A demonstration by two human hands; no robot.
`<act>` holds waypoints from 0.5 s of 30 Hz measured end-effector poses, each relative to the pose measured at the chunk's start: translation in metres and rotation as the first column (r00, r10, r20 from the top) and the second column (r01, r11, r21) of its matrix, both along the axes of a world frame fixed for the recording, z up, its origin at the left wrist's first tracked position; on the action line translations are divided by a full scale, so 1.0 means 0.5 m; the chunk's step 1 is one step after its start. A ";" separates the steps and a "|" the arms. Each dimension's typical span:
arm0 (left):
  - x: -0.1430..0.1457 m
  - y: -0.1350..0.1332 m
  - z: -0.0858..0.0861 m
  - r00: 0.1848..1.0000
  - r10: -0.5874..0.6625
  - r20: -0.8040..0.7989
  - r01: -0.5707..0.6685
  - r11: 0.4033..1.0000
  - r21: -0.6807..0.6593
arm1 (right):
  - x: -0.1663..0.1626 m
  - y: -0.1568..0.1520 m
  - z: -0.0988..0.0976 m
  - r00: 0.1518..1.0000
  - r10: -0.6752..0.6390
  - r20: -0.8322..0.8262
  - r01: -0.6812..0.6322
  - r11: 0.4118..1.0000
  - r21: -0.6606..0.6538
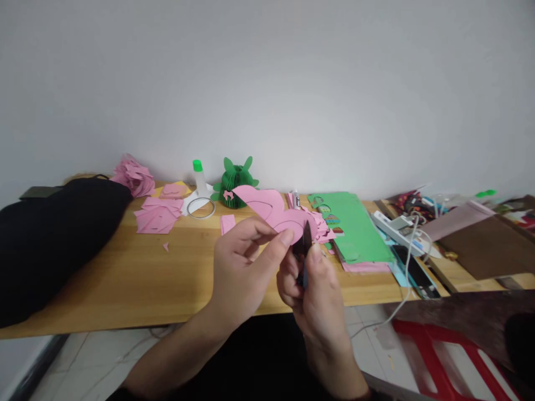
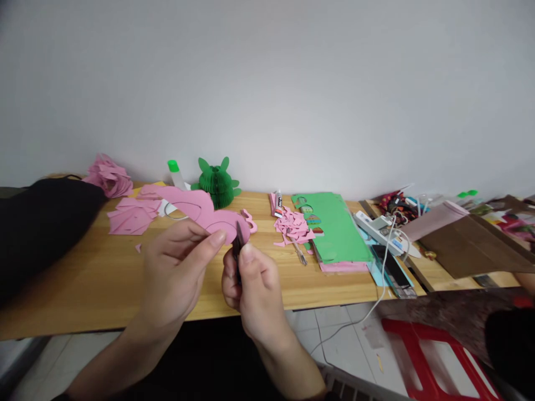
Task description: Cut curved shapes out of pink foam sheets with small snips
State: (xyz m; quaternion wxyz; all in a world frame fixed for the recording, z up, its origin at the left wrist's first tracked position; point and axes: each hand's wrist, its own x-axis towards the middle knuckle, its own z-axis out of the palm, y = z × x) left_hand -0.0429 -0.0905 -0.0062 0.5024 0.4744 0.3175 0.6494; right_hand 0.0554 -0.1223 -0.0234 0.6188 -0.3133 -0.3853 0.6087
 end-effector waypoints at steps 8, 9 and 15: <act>-0.001 -0.001 -0.001 1.000 -0.021 -0.001 0.021 1.000 -0.001 | -0.003 -0.004 0.004 0.999 -0.025 0.044 0.026 0.999 -0.031; -0.001 -0.002 -0.001 1.000 -0.015 -0.005 0.015 1.000 -0.002 | -0.004 -0.004 0.004 0.999 -0.025 0.044 0.026 0.999 -0.032; 0.001 -0.002 0.005 0.999 -0.048 0.004 0.048 0.999 -0.018 | -0.003 -0.004 0.004 1.000 -0.018 0.025 0.019 0.999 -0.031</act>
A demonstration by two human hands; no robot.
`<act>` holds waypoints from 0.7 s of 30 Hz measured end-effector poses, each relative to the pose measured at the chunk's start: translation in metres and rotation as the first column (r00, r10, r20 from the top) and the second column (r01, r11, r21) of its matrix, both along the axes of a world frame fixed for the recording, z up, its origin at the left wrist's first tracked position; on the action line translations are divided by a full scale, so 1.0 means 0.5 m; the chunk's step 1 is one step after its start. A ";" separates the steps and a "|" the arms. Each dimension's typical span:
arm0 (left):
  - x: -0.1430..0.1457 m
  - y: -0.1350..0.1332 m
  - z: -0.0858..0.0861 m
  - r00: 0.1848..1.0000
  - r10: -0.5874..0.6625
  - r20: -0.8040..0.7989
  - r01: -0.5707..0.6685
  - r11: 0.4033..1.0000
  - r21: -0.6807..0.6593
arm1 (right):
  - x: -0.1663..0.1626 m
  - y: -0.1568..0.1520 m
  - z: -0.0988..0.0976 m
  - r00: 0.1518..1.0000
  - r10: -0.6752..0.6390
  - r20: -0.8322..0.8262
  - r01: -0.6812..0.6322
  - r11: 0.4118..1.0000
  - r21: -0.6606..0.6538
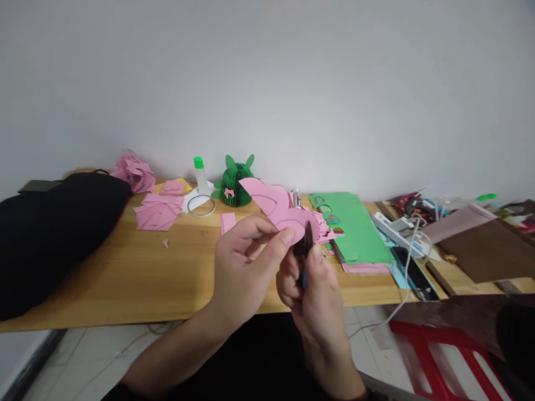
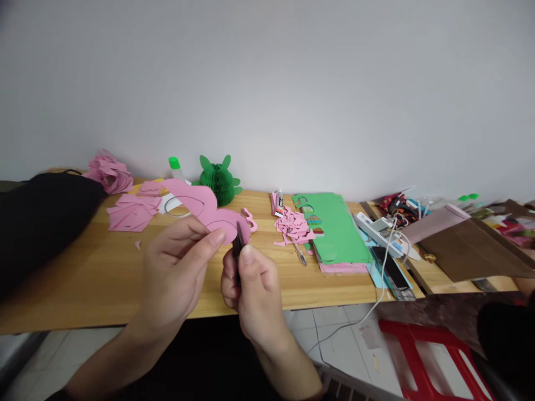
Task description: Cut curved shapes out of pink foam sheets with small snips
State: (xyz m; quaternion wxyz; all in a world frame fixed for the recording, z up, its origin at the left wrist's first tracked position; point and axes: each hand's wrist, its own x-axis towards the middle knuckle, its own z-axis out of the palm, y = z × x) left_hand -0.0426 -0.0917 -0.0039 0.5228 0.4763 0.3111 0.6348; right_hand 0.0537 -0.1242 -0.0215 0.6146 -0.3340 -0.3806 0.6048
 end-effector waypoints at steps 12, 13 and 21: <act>0.002 0.002 0.001 0.999 0.027 0.047 -0.028 0.999 0.026 | 0.001 -0.003 0.000 1.000 0.010 0.023 -0.010 1.000 0.007; 0.003 0.002 0.001 0.998 0.028 0.054 -0.029 0.999 0.024 | 0.001 -0.004 -0.002 0.999 0.010 0.033 -0.010 1.000 0.005; -0.006 0.013 0.005 0.998 0.065 0.022 -0.065 0.997 0.045 | 0.008 -0.002 -0.009 0.998 0.012 0.067 -0.012 1.000 0.006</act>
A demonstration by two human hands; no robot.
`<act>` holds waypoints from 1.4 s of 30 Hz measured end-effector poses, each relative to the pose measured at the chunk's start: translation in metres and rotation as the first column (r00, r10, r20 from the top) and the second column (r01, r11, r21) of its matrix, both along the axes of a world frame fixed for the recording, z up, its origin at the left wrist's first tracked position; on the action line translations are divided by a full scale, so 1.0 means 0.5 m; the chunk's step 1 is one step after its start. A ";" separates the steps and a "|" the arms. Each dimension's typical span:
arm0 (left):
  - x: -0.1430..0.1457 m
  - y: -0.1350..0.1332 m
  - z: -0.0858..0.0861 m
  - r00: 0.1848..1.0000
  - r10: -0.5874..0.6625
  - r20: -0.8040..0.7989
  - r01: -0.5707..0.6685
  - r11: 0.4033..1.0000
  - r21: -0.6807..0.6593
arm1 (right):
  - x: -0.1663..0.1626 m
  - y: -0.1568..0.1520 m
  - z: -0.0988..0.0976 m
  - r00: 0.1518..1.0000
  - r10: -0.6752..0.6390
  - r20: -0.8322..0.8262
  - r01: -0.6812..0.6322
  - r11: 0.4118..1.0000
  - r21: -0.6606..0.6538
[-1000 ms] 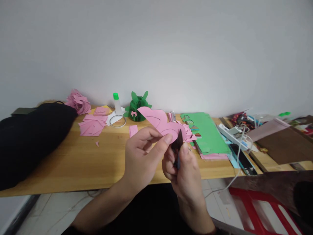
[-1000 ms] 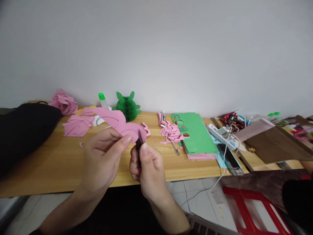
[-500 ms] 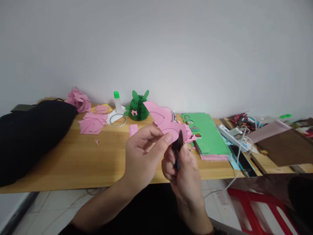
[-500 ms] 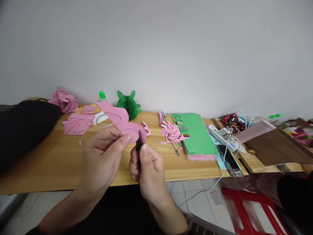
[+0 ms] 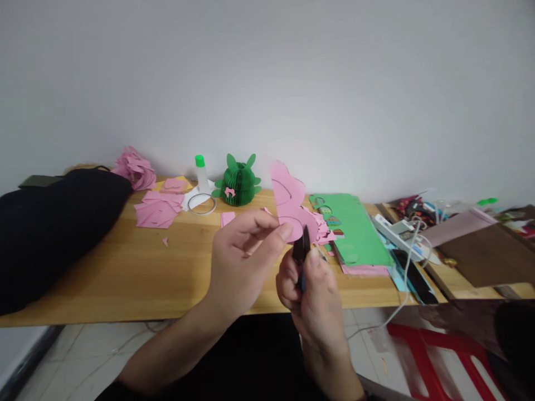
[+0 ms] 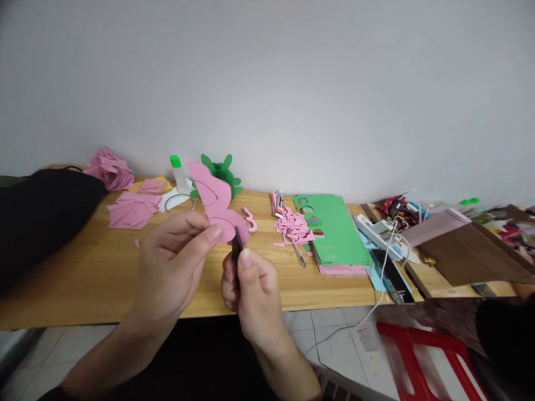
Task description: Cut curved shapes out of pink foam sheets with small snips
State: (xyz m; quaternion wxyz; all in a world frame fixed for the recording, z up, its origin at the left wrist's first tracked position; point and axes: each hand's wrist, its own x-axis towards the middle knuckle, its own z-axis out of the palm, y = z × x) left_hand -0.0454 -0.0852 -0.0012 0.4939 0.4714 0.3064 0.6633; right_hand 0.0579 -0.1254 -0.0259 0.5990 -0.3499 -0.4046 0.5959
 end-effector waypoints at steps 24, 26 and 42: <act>-0.027 0.029 0.010 0.971 -0.160 -0.179 0.168 0.985 0.034 | 0.013 0.004 0.006 0.996 -0.018 0.091 0.023 0.998 -0.057; -0.027 0.030 0.008 0.971 -0.160 -0.180 0.169 0.985 0.037 | 0.013 0.004 0.005 0.997 -0.013 0.074 0.017 0.999 -0.050; -0.022 0.104 0.056 0.962 -0.259 -0.087 0.267 0.959 0.093 | 0.031 0.082 0.038 0.993 0.113 0.028 -0.113 0.993 0.025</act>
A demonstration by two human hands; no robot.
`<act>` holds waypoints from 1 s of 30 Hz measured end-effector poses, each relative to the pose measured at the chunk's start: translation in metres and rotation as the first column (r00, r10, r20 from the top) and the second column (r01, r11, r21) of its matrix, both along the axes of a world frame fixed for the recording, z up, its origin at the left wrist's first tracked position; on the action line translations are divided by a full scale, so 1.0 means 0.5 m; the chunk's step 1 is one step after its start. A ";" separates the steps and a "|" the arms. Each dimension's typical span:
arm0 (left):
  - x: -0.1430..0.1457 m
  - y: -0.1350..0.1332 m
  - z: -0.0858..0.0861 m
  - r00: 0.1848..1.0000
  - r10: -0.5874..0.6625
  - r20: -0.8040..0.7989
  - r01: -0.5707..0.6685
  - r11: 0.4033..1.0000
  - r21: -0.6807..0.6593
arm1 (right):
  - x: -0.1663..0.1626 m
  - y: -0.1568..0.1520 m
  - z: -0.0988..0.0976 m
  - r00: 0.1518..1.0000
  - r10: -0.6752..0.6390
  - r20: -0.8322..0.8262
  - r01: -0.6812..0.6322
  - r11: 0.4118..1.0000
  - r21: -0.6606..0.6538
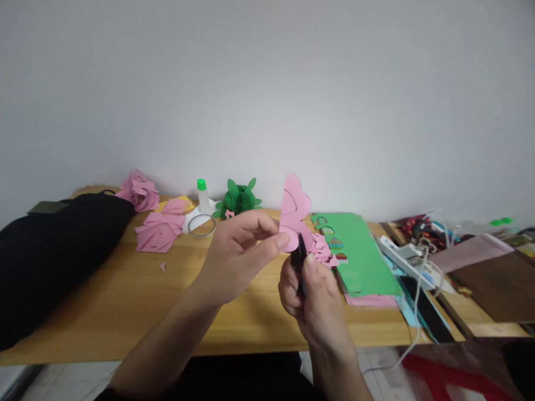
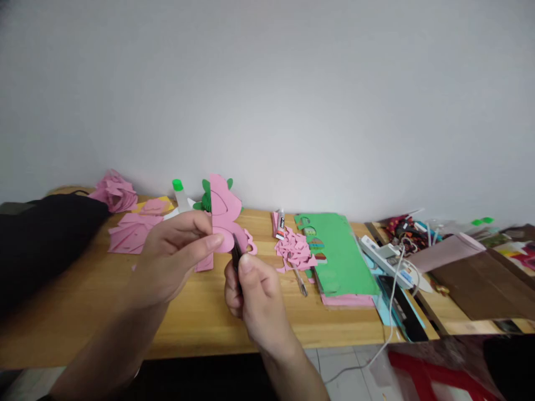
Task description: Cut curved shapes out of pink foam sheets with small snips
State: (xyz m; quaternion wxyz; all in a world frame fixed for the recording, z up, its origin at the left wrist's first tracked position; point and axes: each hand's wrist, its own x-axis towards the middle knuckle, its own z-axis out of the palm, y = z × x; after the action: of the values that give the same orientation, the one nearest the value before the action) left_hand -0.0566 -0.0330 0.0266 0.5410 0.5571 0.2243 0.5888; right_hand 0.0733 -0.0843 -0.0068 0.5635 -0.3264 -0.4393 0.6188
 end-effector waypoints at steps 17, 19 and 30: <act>-0.032 0.103 -0.011 0.993 0.041 -0.112 -0.046 0.998 -0.044 | 0.002 0.122 0.011 0.987 0.158 0.009 -0.156 0.983 -0.096; -0.033 0.106 -0.022 0.989 0.033 -0.141 -0.041 0.998 -0.053 | 0.005 0.126 0.005 0.987 0.156 0.024 -0.153 0.983 -0.101; -0.026 0.111 -0.040 0.999 0.031 -0.029 -0.033 0.997 -0.068 | 0.011 0.133 -0.004 0.983 0.180 0.022 -0.177 0.979 -0.100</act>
State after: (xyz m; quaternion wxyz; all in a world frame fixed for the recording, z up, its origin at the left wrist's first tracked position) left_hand -0.0696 0.0224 0.0064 0.5471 0.5429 0.2609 0.5814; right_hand 0.0786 -0.0176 -0.0087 0.4821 -0.3223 -0.4446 0.6827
